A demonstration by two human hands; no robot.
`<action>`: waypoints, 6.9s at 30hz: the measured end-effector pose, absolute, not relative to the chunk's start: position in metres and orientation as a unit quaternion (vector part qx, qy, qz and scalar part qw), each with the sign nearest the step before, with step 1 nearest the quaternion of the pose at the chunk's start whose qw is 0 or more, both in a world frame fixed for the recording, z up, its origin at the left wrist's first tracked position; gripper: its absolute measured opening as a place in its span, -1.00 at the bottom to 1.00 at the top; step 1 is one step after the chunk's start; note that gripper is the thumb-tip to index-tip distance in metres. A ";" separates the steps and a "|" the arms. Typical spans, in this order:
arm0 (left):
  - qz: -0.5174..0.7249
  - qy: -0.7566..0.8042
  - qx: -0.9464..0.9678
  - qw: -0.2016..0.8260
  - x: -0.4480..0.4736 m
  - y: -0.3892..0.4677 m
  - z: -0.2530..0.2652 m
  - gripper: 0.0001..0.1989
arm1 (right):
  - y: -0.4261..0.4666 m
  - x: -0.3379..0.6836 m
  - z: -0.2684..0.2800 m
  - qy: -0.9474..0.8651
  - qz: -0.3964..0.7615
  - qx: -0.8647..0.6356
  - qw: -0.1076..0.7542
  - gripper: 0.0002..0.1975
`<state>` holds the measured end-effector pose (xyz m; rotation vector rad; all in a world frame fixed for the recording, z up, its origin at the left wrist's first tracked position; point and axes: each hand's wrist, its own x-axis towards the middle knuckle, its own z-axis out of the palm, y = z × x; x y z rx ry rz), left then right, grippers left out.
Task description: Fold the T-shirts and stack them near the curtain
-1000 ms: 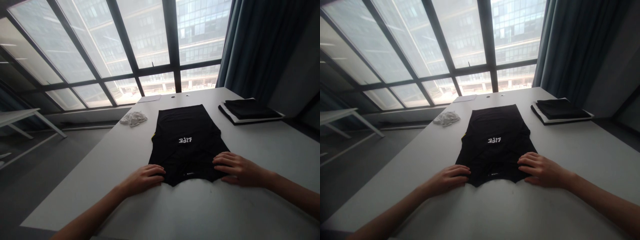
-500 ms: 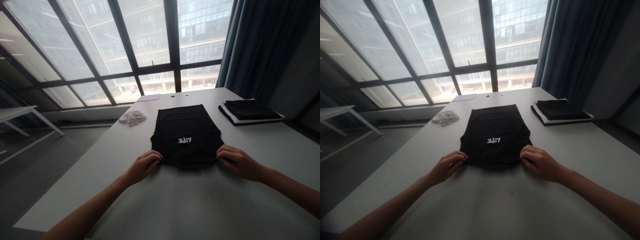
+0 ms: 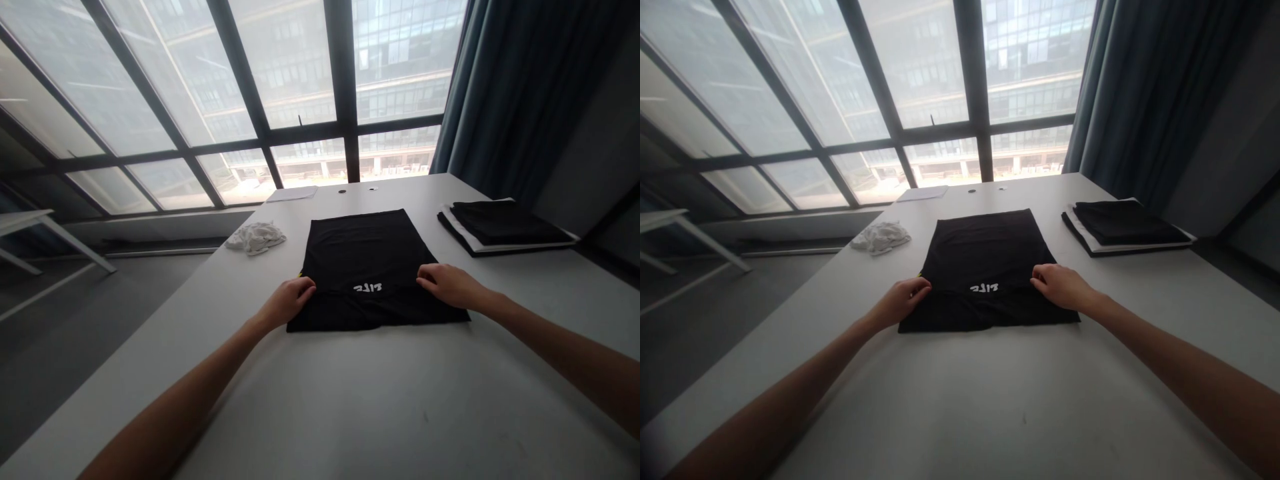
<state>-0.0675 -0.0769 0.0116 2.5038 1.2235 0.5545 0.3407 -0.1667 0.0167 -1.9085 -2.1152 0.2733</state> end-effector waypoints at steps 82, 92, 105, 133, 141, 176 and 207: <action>0.238 0.498 0.834 0.023 -0.039 -0.005 -0.026 -0.53 | -0.098 0.377 -0.049 -0.704 -0.020 -0.650 0.286 -0.52; 0.250 0.604 0.755 0.050 -0.038 0.070 -0.022 -0.73 | -0.003 0.399 -0.016 -0.572 0.083 -0.783 0.229 -0.83; 0.327 0.522 0.785 0.064 -0.033 0.068 -0.024 -0.72 | -0.005 0.415 -0.012 -0.574 0.058 -0.781 0.238 -0.82; 0.110 0.418 0.901 0.031 0.022 0.003 -0.016 -0.39 | -0.063 0.306 -0.027 -0.749 -0.063 -0.627 0.206 -0.42; 0.045 0.367 0.927 0.067 0.035 -0.016 -0.028 -0.33 | -0.061 0.306 -0.038 -0.740 0.057 -0.663 0.096 -0.31; 0.189 0.287 0.937 0.066 -0.107 -0.032 0.004 -0.65 | -0.119 0.399 -0.019 -0.735 -0.086 -0.548 0.390 -0.71; 0.176 0.251 0.951 0.035 -0.151 -0.141 0.022 -0.82 | -0.251 0.389 0.000 -0.872 -0.101 -0.412 0.246 -0.85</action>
